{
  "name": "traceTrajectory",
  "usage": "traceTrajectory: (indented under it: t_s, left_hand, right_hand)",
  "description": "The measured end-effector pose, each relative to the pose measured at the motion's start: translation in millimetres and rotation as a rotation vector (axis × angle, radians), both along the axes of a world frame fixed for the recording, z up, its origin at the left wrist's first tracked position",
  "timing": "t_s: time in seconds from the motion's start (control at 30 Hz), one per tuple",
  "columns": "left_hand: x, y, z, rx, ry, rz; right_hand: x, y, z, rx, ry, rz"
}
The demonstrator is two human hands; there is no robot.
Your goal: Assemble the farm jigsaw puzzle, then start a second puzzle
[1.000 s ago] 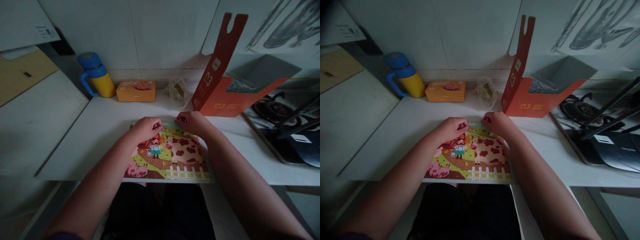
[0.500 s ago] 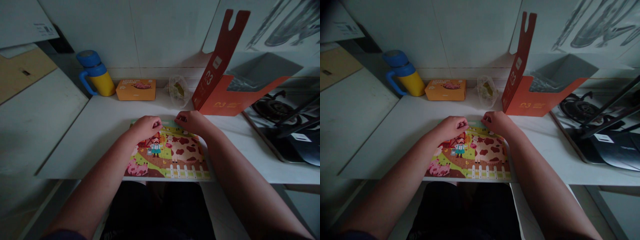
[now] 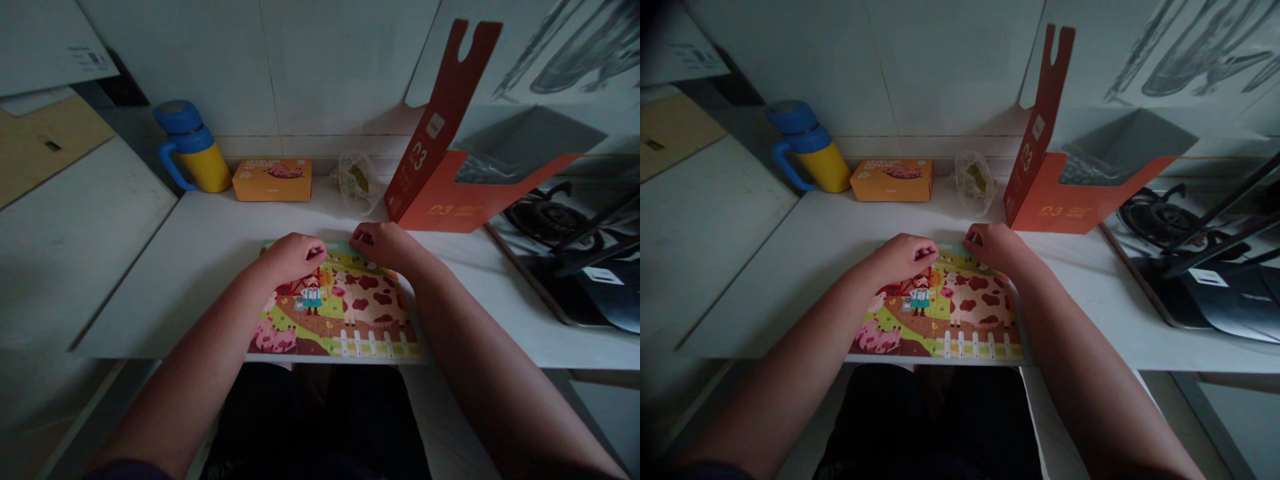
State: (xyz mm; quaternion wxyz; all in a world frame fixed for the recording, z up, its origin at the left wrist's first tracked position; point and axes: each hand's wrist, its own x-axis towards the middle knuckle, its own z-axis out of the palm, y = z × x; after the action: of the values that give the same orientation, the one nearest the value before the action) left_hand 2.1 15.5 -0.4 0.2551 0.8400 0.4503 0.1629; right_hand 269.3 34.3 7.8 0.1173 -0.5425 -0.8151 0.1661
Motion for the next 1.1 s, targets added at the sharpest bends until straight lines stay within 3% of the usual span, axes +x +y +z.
traceTrajectory:
  t_s: [1.1]
  left_hand:
    - [2.9,-2.2,3.6,-0.047,0.057,-0.003]
  right_hand:
    - [-4.0,-2.8,3.8,-0.030,-0.014,-0.005]
